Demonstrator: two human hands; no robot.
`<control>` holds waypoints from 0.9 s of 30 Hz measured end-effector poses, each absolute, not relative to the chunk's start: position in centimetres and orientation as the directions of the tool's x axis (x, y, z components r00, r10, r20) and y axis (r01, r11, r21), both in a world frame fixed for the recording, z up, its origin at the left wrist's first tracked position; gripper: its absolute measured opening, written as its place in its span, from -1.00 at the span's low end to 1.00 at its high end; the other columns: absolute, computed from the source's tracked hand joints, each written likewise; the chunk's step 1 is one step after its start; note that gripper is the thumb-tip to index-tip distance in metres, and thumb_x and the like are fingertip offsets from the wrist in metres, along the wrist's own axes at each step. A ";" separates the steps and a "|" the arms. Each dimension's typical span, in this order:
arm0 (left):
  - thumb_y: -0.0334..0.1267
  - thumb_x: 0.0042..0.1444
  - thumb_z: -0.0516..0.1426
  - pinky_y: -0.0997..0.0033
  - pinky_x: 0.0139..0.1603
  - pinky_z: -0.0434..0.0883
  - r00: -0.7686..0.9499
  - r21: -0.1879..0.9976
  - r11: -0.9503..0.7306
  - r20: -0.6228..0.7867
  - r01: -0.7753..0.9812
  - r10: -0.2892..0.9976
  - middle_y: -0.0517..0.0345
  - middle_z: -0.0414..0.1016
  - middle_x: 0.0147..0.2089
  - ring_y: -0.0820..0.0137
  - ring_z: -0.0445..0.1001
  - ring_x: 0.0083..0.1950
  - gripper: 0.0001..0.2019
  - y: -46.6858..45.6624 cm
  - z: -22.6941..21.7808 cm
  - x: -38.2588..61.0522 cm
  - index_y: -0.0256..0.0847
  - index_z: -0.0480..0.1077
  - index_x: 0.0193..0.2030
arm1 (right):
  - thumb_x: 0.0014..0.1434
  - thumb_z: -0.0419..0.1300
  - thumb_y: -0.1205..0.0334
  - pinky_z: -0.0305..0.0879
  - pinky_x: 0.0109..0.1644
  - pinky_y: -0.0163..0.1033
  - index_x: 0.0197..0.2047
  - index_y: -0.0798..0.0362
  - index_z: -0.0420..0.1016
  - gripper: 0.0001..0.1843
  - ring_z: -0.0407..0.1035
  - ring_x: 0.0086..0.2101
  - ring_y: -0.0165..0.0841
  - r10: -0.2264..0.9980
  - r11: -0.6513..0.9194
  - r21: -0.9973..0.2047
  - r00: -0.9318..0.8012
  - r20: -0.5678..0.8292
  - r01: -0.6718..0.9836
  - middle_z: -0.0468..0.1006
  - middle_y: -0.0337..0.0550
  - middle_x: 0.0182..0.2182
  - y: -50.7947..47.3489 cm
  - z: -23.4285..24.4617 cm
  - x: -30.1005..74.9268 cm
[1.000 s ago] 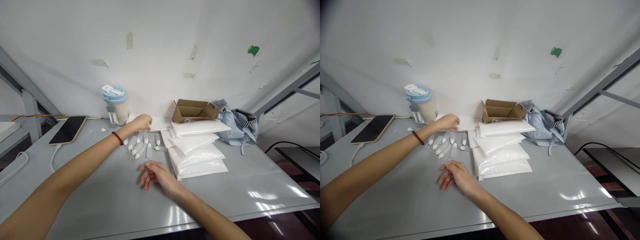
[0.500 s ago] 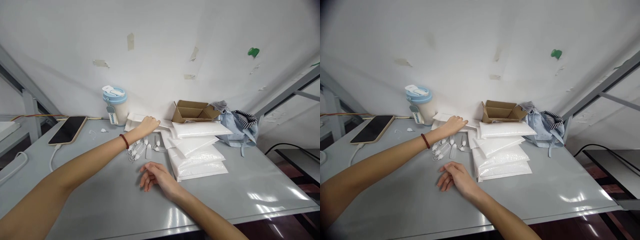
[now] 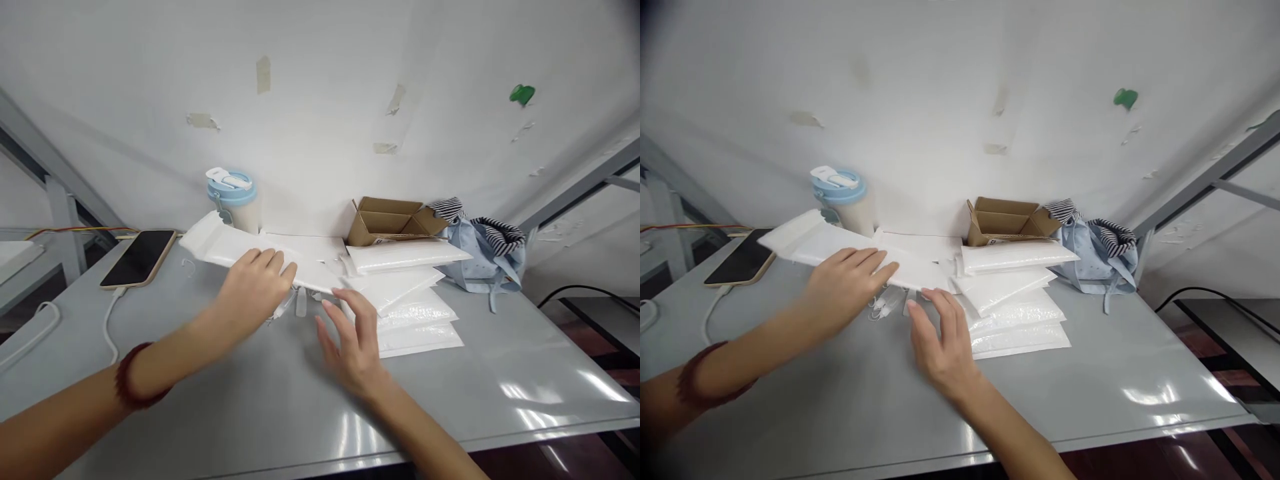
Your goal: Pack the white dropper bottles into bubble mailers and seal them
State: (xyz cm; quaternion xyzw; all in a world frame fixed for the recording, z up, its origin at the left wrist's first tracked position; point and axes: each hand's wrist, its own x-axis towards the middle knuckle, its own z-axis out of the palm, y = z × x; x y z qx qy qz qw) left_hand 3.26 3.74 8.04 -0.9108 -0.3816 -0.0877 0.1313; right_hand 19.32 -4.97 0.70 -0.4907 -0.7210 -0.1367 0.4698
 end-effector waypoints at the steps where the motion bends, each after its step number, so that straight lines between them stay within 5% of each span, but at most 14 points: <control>1: -0.54 0.16 -0.09 0.15 -0.12 0.32 0.721 -0.123 -0.727 0.317 0.676 0.616 -0.20 0.55 -0.13 0.09 0.48 -0.06 -0.64 3.1 7.4 2.3 -0.25 0.51 -0.18 | 0.14 0.13 0.49 0.22 0.10 0.02 0.07 0.03 0.28 -0.57 0.29 0.07 -0.14 0.546 0.426 -0.129 -0.141 0.826 0.895 0.45 0.06 -0.03 -5.0 0.9 19.4; 4: -0.48 0.22 -0.14 0.16 0.04 0.31 0.768 0.020 -0.850 0.418 0.526 0.485 -0.06 0.53 0.01 0.18 0.43 0.08 -0.59 2.3 5.3 -0.5 -0.15 0.48 -0.05 | 0.19 0.02 0.55 0.10 0.17 0.07 -0.04 0.11 0.34 -0.69 0.43 -0.11 -0.23 0.600 0.336 0.007 -0.220 0.769 0.942 0.56 -0.01 -0.21 -5.0 1.2 19.6; 7: -0.34 0.22 -0.08 0.07 0.23 0.17 0.693 0.215 -0.798 0.404 0.563 0.598 0.05 0.44 0.16 0.16 0.27 0.24 -0.62 3.3 4.2 -2.9 -0.09 0.40 0.10 | 0.18 -0.01 0.59 0.27 0.03 -0.08 -0.21 0.11 0.35 -0.75 0.46 -0.27 -0.31 0.590 0.343 0.014 -0.227 0.775 0.939 0.58 -0.03 -0.31 -5.0 1.0 20.1; 10: -0.19 0.22 -0.06 0.04 0.27 0.13 0.408 0.606 -0.486 0.274 0.630 0.871 0.08 0.26 0.31 0.08 0.13 0.32 -0.55 5.3 4.3 -4.9 -0.08 0.24 0.24 | 0.17 -0.02 0.61 0.36 -0.17 -0.21 -0.22 0.08 0.34 -0.74 0.45 -0.23 -0.28 0.568 0.320 0.019 -0.208 0.797 0.947 0.56 0.03 -0.25 -4.9 0.9 20.4; 13: -0.08 0.24 -0.09 0.14 0.07 0.37 0.372 0.944 -0.034 -0.097 0.329 0.923 0.02 0.36 0.23 0.06 0.34 0.19 -0.55 6.7 4.9 -6.4 -0.08 0.23 0.24 | 0.18 -0.06 0.60 0.37 -0.19 -0.17 -0.21 0.06 0.33 -0.71 0.43 -0.18 -0.23 0.607 0.288 0.040 -0.215 0.765 0.957 0.52 0.07 -0.18 -4.9 0.9 20.1; 16: 0.14 0.24 -0.19 0.19 -0.16 0.47 0.529 0.950 0.308 -0.282 0.041 0.800 -0.10 0.52 0.03 0.06 0.48 0.00 -0.45 7.1 5.3 -7.3 -0.17 0.38 0.04 | 0.19 -0.09 0.61 0.37 -0.15 -0.10 -0.20 0.06 0.32 -0.69 0.39 -0.09 -0.17 0.649 0.308 0.066 -0.260 0.715 0.949 0.48 0.14 -0.11 -5.2 0.7 19.6; 18: 0.21 0.20 -0.18 0.24 -0.21 0.47 0.477 0.924 0.379 -0.313 -0.046 0.821 -0.10 0.56 -0.10 0.12 0.52 -0.08 -0.42 6.9 5.3 -7.6 -0.19 0.45 -0.13 | 0.19 -0.09 0.62 0.36 -0.10 -0.04 -0.18 0.06 0.32 -0.69 0.35 -0.01 -0.13 0.649 0.367 0.077 -0.314 0.693 0.927 0.44 0.17 -0.06 -5.4 0.6 19.3; 22: -0.11 -0.03 0.24 0.49 -0.39 0.40 0.222 0.912 0.408 -0.392 -0.030 0.893 0.15 0.54 -0.40 0.35 0.50 -0.34 -0.81 6.8 4.8 -8.1 -0.19 0.46 -0.38 | 0.13 -0.05 0.66 0.30 0.03 0.09 -0.14 0.11 0.30 -0.67 0.24 0.12 -0.05 0.630 0.480 0.078 -0.405 0.663 0.874 0.37 0.24 0.02 -5.6 0.2 19.1; 27: -0.27 -0.20 0.27 0.56 -0.60 0.28 0.269 0.877 0.480 -0.460 -0.009 0.846 0.28 0.43 -0.60 0.46 0.39 -0.57 -0.87 6.6 4.2 -8.5 -0.19 0.39 -0.58 | 0.07 0.07 0.46 0.14 0.11 0.29 0.07 0.19 0.21 -0.55 0.03 0.22 0.11 0.728 0.573 -0.049 -0.480 0.489 0.818 0.21 0.37 0.17 -5.9 0.8 18.6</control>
